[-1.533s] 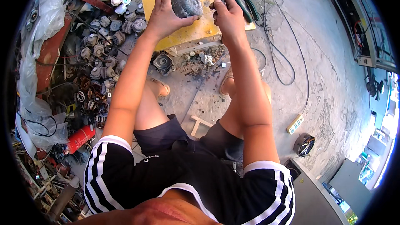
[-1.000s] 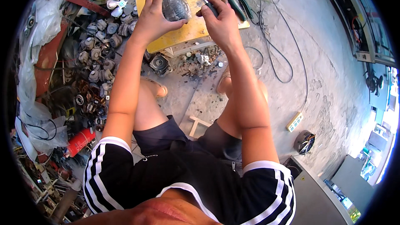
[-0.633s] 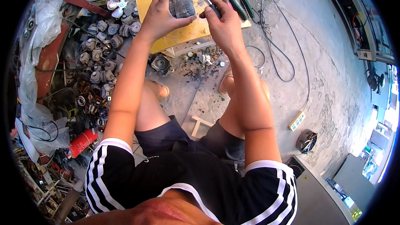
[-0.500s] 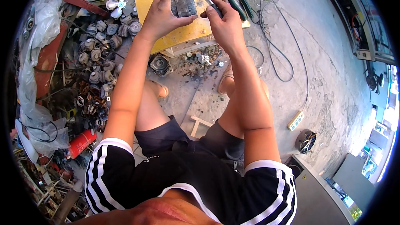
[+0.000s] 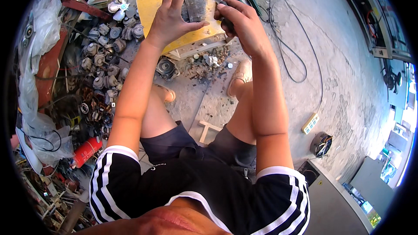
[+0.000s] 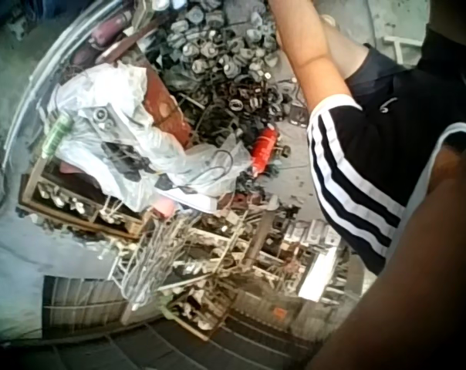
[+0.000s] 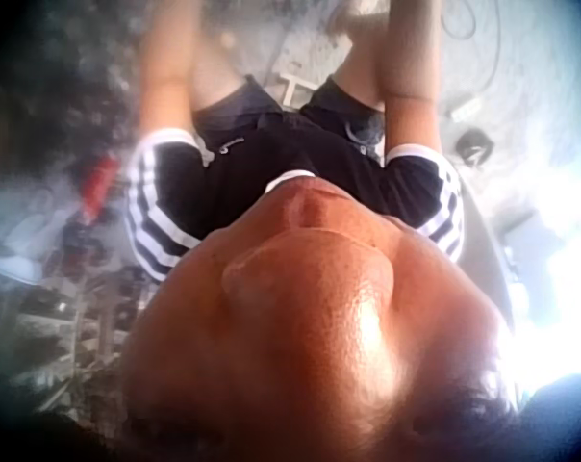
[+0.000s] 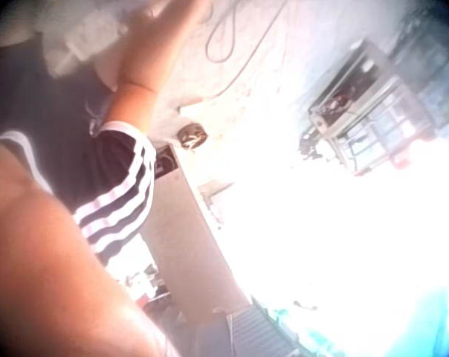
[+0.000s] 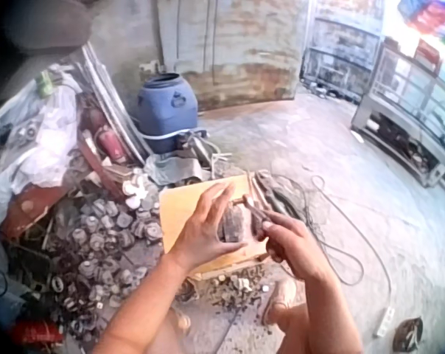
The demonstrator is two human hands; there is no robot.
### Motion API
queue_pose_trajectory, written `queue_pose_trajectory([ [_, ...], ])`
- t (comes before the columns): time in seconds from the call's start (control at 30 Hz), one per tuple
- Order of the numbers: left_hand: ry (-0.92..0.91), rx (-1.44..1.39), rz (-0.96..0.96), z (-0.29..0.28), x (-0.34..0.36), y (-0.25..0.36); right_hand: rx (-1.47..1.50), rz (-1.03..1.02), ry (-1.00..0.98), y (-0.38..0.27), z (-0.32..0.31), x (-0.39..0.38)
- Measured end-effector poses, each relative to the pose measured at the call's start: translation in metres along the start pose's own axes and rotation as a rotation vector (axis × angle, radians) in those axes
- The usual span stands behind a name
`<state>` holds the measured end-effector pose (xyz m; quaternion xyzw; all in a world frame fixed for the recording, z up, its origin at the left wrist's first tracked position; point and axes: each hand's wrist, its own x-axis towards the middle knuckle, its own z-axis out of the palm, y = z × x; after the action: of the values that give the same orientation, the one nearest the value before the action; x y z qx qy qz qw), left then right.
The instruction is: The person disassembles a small motorized part using a screwdriver and pliers, then picks up a larger motor component from a pile of parts on the ground and uses a screwdriver and pliers to pry at its casing while holding it by hand.
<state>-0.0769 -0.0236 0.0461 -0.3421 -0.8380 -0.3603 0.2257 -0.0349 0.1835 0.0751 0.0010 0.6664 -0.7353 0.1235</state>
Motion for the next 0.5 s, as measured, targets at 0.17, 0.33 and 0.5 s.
queue_pose_trajectory([
  [0.17,-0.016,-0.027,-0.007,0.004,-0.001,0.001,0.037,0.028,-0.043,-0.006,-0.014,-0.002],
  [0.33,-0.033,-0.035,0.005,0.009,-0.001,0.003,0.126,0.083,0.006,-0.006,-0.027,-0.001],
  [0.5,0.015,-0.016,0.047,0.026,-0.012,-0.006,0.113,0.108,-0.016,-0.009,-0.030,-0.005],
])
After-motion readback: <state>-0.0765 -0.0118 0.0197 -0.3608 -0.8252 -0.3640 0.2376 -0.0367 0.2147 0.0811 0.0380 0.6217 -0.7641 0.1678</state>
